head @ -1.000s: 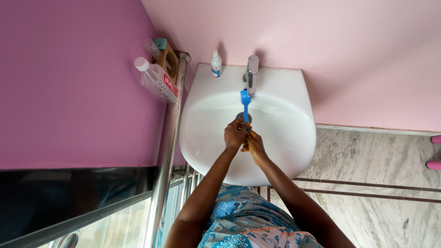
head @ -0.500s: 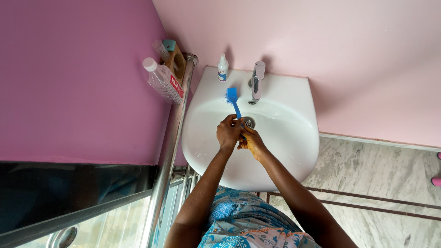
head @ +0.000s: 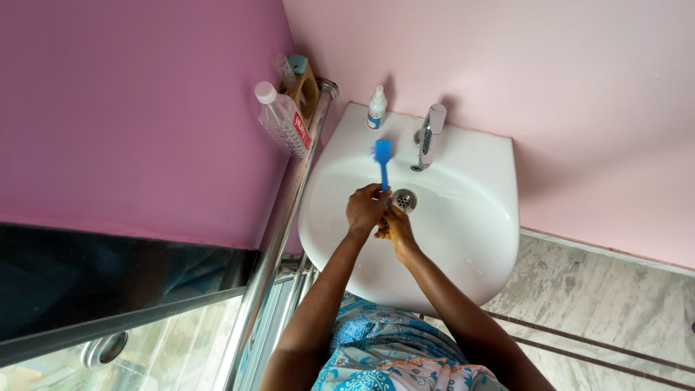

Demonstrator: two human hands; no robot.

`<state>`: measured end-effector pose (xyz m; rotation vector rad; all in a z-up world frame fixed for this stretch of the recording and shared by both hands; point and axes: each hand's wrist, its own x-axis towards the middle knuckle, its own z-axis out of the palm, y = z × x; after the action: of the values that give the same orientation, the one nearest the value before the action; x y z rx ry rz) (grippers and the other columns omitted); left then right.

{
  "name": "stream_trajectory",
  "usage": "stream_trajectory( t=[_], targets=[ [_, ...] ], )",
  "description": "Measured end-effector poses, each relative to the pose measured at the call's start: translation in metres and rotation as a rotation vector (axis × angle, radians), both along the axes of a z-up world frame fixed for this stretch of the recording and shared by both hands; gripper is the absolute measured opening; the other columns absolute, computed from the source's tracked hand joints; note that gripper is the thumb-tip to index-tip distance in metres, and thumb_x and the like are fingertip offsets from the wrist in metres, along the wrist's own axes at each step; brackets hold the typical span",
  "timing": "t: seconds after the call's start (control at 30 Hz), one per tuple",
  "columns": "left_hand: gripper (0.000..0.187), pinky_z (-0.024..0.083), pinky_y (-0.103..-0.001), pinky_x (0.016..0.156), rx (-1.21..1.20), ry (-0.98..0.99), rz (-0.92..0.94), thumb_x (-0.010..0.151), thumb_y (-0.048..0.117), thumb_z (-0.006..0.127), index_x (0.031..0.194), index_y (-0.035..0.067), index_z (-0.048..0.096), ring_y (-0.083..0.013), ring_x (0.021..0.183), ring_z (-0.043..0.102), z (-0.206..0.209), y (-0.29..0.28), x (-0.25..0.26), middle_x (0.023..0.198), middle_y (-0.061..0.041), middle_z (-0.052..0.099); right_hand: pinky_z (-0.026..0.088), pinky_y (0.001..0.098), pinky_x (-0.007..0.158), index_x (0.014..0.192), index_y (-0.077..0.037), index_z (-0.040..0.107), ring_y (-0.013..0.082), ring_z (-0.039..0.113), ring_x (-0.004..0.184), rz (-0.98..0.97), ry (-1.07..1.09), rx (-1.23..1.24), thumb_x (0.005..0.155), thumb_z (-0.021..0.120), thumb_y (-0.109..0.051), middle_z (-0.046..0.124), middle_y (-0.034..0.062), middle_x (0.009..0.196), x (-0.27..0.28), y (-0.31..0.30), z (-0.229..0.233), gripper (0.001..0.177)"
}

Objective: The person cleans a blue handheld brush by hand in a sink. The person holds the brush under a faucet, turns the water on, and uses their fingers to scrub the bristles.

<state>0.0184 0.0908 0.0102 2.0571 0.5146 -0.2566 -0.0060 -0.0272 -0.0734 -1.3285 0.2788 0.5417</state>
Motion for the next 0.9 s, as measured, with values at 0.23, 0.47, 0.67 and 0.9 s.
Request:
stream_trajectory(
  t=[0.23, 0.47, 0.67, 0.9],
  targets=[
    [0.023, 0.059, -0.034, 0.076, -0.018, -0.03, 0.141, 0.093, 0.038, 0.069, 0.104, 0.021, 0.078, -0.0136, 0.079, 0.077, -0.008, 0.022, -0.012, 0.089, 0.006, 0.081, 0.057, 0.0293, 0.058, 0.11, -0.008, 0.062, 0.0101, 0.056, 0.056, 0.154, -0.003, -0.027, 0.108, 0.048, -0.03, 0.056, -0.0001, 0.071, 0.005, 0.018, 0.0, 0.026],
    [0.022, 0.059, -0.036, 0.078, 0.06, -0.068, -0.021, 0.092, 0.039, 0.07, 0.105, 0.023, 0.078, -0.0178, 0.08, 0.076, -0.017, -0.012, -0.005, 0.089, 0.004, 0.08, 0.052, 0.0281, 0.052, 0.121, -0.008, 0.063, 0.0075, 0.05, 0.056, -0.05, -0.014, -0.001, 0.107, 0.048, -0.027, 0.051, -0.0014, 0.07, -0.008, -0.005, -0.009, 0.028],
    [0.02, 0.058, -0.035, 0.078, 0.027, 0.005, 0.073, 0.092, 0.037, 0.07, 0.099, 0.019, 0.077, -0.0154, 0.08, 0.076, -0.009, 0.015, -0.014, 0.089, 0.006, 0.08, 0.054, 0.0298, 0.056, 0.114, -0.007, 0.061, 0.0109, 0.054, 0.052, 0.105, 0.004, -0.027, 0.107, 0.047, -0.028, 0.056, 0.001, 0.07, -0.005, 0.012, -0.005, 0.026],
    [0.019, 0.057, -0.032, 0.075, -0.012, -0.032, 0.15, 0.094, 0.032, 0.069, 0.094, 0.014, 0.073, -0.0121, 0.078, 0.076, -0.011, 0.038, -0.039, 0.085, 0.005, 0.079, 0.057, 0.0299, 0.059, 0.111, -0.008, 0.063, 0.0067, 0.054, 0.056, 0.377, 0.027, -0.112, 0.108, 0.045, -0.032, 0.058, -0.0016, 0.071, -0.002, 0.022, -0.003, 0.03]
  ],
)
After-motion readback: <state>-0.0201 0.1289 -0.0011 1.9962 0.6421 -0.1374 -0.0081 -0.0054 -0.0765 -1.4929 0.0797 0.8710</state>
